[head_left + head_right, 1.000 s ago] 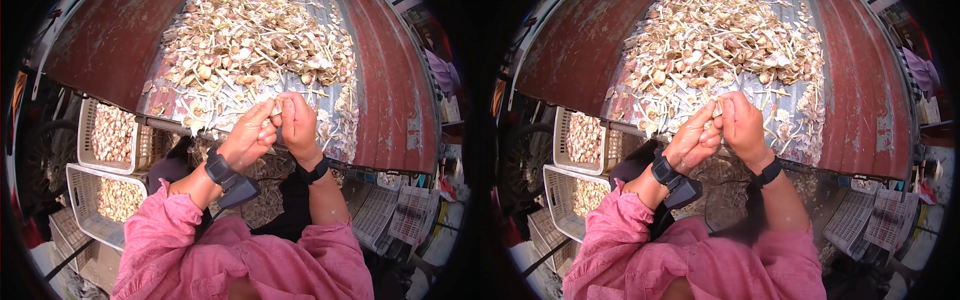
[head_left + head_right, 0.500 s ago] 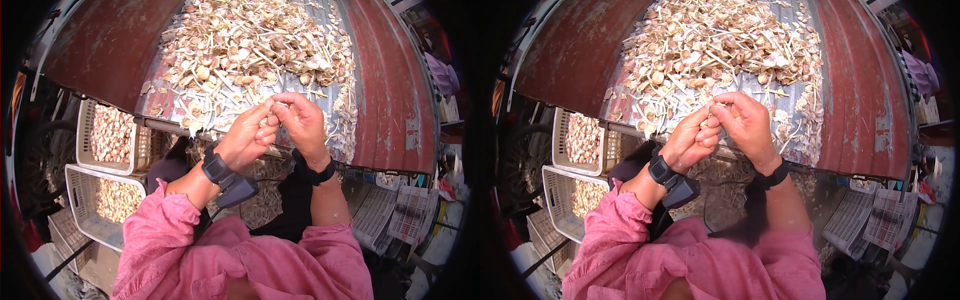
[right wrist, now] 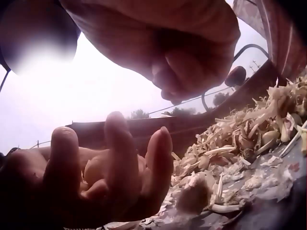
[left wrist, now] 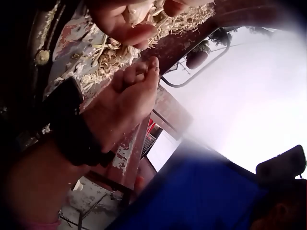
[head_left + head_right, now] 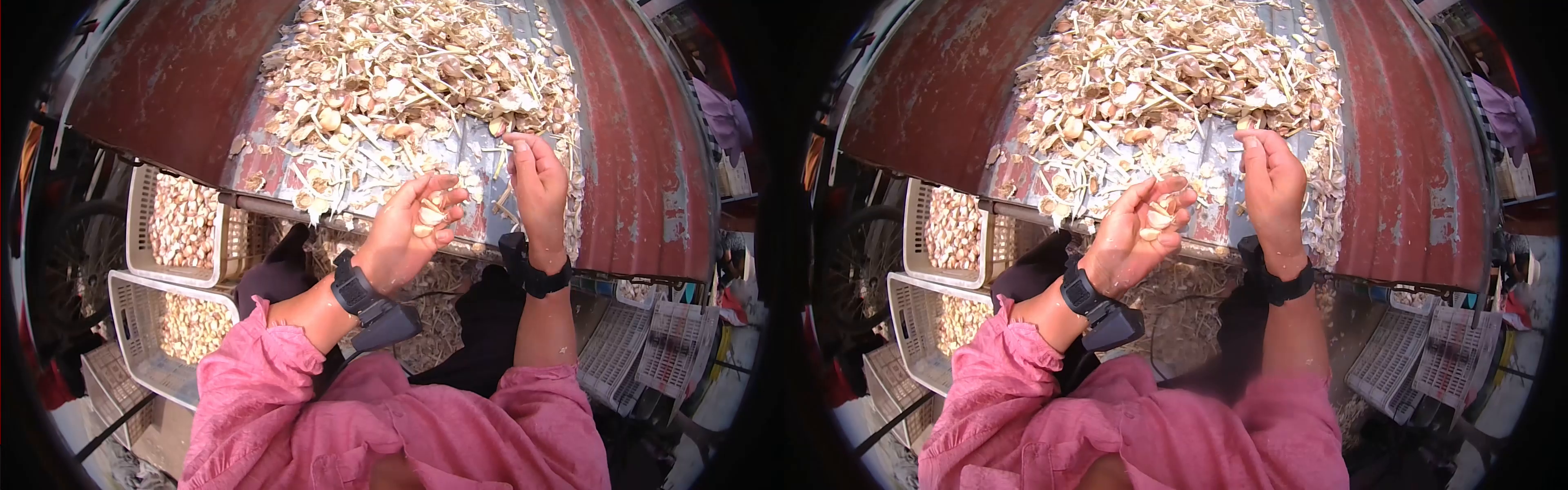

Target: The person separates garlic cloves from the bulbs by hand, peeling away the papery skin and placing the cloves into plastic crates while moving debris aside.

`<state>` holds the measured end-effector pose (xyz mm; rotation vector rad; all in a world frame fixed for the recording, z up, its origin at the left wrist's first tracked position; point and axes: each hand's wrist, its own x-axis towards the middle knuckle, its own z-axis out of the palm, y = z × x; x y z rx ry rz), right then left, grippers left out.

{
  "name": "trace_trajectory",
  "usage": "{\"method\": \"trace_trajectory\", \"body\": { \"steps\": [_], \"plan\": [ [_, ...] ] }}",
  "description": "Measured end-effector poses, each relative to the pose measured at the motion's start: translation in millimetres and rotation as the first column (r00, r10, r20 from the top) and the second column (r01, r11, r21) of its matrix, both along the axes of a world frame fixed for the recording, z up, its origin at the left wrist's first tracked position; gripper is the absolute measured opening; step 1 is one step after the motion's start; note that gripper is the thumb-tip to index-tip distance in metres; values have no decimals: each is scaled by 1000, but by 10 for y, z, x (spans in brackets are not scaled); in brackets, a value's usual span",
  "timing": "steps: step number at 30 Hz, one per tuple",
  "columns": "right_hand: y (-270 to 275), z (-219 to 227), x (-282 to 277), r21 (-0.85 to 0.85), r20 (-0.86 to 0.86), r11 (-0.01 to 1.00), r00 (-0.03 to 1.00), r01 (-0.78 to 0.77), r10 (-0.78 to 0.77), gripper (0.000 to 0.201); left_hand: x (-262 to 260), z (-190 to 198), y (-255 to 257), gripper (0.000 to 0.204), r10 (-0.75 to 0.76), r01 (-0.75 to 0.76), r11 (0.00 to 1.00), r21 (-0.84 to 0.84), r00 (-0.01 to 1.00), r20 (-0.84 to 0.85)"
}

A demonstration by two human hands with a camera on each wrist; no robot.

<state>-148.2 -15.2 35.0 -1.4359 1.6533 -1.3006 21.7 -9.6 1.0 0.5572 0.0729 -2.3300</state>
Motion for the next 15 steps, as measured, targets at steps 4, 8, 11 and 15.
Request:
{"method": "trace_trajectory", "body": {
  "steps": [4,8,11,15],
  "plan": [
    [86,1,644,-231,-251,940,949,-251,192,17,-11,89,75,24,76,-82,994,67,993,85],
    [-109,19,175,82,-65,996,997,-38,44,17,240,3,2,13,110,-115,988,103,993,53],
    [-136,-100,163,168,-265,981,953,-102,144,18,401,-58,-44,11,119,-128,989,74,986,116],
    [-114,-184,249,303,-463,902,779,-309,423,21,535,-132,-96,24,101,-89,993,-80,981,165]
  ]
}}
